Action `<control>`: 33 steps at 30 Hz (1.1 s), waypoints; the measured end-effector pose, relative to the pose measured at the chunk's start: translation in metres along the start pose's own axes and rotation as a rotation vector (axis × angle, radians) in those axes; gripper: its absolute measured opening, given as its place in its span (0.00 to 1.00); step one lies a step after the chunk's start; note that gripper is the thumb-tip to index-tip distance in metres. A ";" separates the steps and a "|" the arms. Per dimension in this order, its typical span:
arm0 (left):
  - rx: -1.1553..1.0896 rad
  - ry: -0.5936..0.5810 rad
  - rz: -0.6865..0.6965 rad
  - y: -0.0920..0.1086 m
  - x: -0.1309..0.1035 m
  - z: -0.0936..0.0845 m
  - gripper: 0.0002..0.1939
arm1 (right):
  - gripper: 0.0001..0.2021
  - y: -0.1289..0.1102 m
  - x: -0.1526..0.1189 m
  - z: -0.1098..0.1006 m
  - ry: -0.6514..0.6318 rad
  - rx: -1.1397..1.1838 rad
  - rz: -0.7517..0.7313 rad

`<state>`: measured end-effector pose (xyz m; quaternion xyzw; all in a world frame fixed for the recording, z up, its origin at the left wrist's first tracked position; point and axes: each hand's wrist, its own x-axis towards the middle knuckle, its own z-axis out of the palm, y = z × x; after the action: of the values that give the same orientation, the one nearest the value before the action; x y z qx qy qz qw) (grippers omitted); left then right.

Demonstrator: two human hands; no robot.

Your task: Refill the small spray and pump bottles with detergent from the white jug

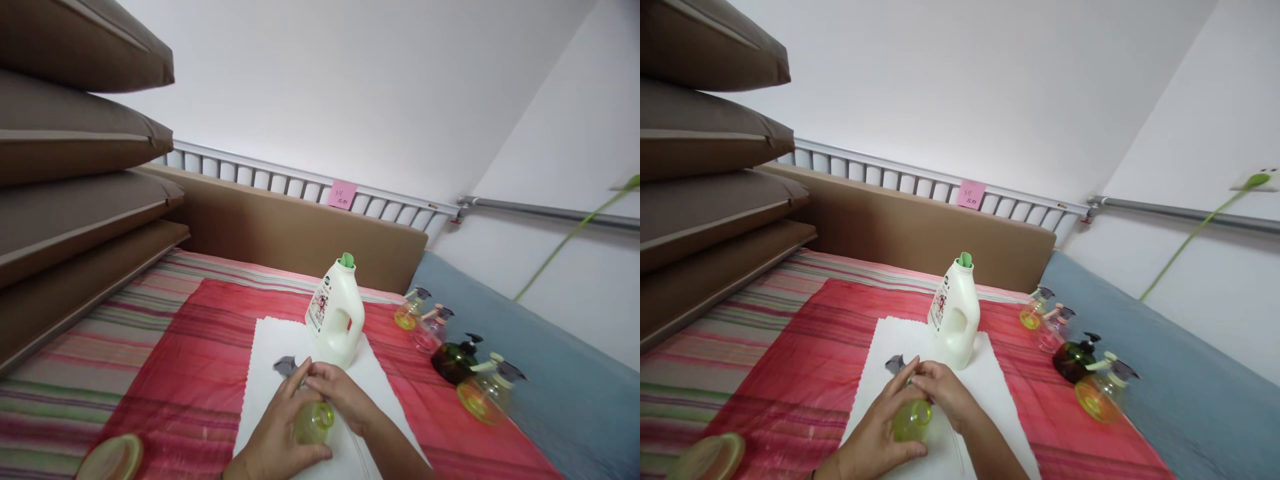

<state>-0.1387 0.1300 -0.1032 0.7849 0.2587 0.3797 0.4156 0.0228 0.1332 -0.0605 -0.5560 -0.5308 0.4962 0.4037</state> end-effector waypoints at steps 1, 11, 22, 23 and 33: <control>-0.016 -0.003 -0.002 0.000 0.000 0.001 0.31 | 0.19 -0.002 -0.002 -0.001 -0.005 -0.013 0.003; -0.084 0.131 -0.128 -0.009 0.003 0.002 0.24 | 0.22 0.007 0.004 -0.067 0.516 -0.086 -0.070; -0.012 0.118 -0.136 -0.006 0.003 0.000 0.27 | 0.10 0.020 0.078 -0.089 0.674 -0.156 -0.072; -0.004 0.116 -0.133 -0.006 0.003 0.000 0.27 | 0.11 0.019 0.081 -0.089 0.698 -0.158 -0.077; 0.033 0.107 -0.121 -0.006 0.002 -0.002 0.28 | 0.18 -0.023 -0.007 -0.125 0.780 -0.293 -0.117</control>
<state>-0.1394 0.1354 -0.1067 0.7532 0.3337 0.3909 0.4105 0.1415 0.1382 -0.0141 -0.7228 -0.4337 0.1440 0.5183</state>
